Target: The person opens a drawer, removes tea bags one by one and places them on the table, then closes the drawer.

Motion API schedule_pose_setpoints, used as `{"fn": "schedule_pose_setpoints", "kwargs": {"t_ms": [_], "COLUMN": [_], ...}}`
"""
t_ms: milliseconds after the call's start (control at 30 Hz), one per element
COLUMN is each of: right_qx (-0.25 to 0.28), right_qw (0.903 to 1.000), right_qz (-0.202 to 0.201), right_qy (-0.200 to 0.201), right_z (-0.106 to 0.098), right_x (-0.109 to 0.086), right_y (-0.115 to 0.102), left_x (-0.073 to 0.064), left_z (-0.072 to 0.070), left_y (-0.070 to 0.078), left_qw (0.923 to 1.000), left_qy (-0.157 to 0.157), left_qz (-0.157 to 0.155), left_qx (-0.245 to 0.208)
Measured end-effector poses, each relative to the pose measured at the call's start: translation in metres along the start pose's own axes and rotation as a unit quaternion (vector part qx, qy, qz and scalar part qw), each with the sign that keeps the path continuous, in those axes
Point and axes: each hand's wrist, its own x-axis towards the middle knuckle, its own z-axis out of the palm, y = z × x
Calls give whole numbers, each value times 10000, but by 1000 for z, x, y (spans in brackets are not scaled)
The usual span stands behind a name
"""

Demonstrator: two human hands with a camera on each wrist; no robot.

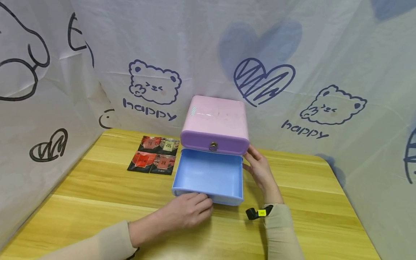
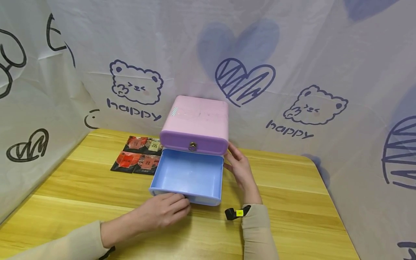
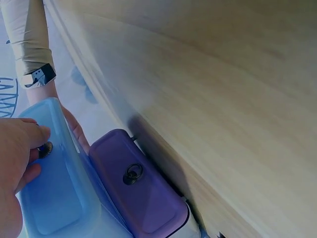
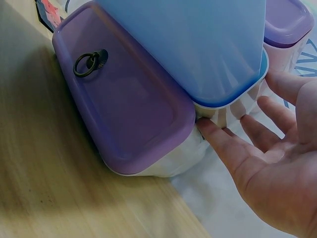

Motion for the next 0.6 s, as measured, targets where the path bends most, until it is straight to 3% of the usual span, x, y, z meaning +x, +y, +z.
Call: {"fn": "schedule_pose_setpoints", "kwargs": {"t_ms": [333,600], "right_qx": [-24,-8], "right_qw": [10000,10000], "right_qz": [53,55], "right_qy": [14,0], "right_z": [-1,-1], "right_x": [0,0], "right_y": [0,0], "left_x": [4,7], "left_z": [0,2], "left_y": [-6,-17], "left_qw": [9990,9976], "left_qy": [284,565], "left_qz": [-306,-391], "left_qx": [-144,33]}}
